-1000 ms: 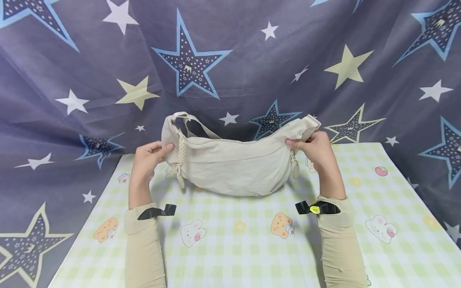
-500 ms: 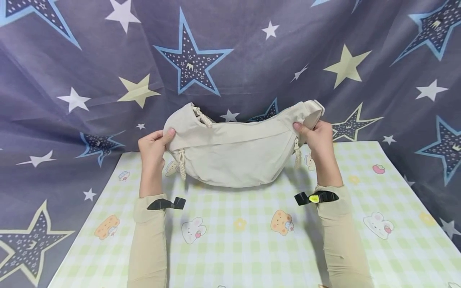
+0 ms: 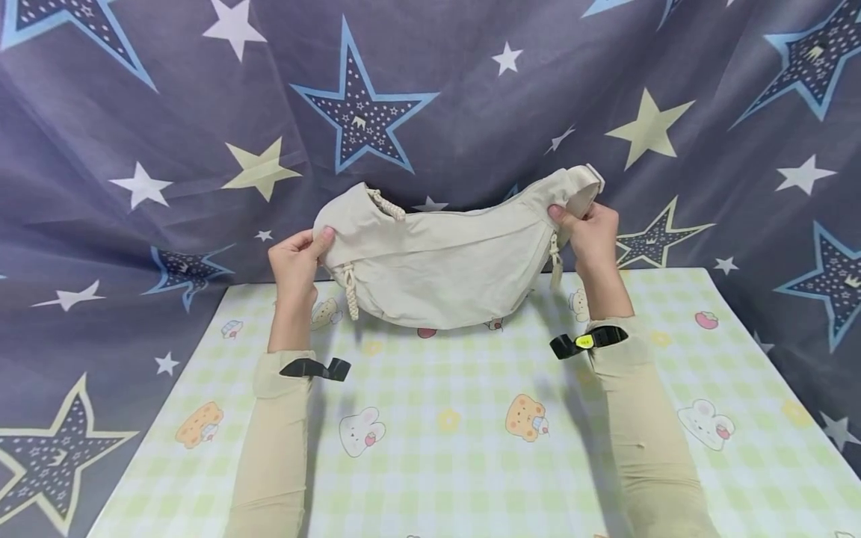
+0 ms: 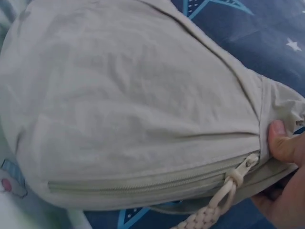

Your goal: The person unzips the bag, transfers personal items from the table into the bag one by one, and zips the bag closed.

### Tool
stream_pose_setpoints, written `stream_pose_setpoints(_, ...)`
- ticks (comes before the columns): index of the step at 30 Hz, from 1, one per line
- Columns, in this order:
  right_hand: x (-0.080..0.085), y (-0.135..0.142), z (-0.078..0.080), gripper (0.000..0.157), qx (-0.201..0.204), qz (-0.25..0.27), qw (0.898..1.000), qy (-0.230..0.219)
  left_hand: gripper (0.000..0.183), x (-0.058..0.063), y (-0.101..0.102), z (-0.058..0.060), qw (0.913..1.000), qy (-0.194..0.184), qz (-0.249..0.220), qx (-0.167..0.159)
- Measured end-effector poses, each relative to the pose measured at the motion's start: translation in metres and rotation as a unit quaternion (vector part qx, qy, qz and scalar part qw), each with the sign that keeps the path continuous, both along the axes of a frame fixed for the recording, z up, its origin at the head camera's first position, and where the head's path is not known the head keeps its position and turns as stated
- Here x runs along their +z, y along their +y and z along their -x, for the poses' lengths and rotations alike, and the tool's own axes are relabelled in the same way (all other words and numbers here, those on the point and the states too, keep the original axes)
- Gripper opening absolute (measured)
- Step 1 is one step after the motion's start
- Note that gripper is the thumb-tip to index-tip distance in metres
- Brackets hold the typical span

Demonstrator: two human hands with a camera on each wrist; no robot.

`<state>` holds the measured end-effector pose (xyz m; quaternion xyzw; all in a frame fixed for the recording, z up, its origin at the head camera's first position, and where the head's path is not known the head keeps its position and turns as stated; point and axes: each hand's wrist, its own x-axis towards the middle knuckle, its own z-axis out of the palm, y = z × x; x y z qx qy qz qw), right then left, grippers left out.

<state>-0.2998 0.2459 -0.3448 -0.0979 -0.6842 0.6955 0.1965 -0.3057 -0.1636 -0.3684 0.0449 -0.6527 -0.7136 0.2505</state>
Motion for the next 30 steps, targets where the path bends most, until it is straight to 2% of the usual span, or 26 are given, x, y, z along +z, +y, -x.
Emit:
stream_pose_setpoints(7, -0.011, 0.002, 0.01, 0.013, -0.001, -0.026, 1.0, -0.015, 0.02, -0.01, -0.004, 0.008, 0.9998, -0.013, 0.015, -0.01)
stream_pose_setpoints(11, -0.02, 0.005, 0.011, 0.012, 0.005, -0.004, 1.0, -0.022, 0.029, -0.019, -0.006, 0.01, 0.9983, -0.037, 0.039, -0.021)
stream_pose_setpoints(14, -0.026, 0.005, 0.012, 0.011, -0.002, -0.023, 0.999, -0.033, 0.033, -0.025, -0.007, 0.011, 0.9974, -0.049, 0.047, -0.026)
stream_pose_setpoints(19, -0.028, 0.007, 0.01, 0.022, -0.005, -0.085, 0.994, -0.066, 0.023, -0.029, -0.006, 0.01, 0.9971, -0.055, 0.047, -0.025)
stream_pose_setpoints(23, -0.031, 0.01, 0.007, 0.015, 0.005, -0.092, 0.992, -0.091, 0.019, -0.032, -0.006, 0.009, 0.9952, -0.075, 0.058, -0.024)
stream_pose_setpoints(30, -0.043, 0.012, 0.008, 0.017, 0.018, -0.096, 0.991, -0.09, 0.031, -0.043, -0.004, 0.012, 0.9941, -0.081, 0.067, -0.029)
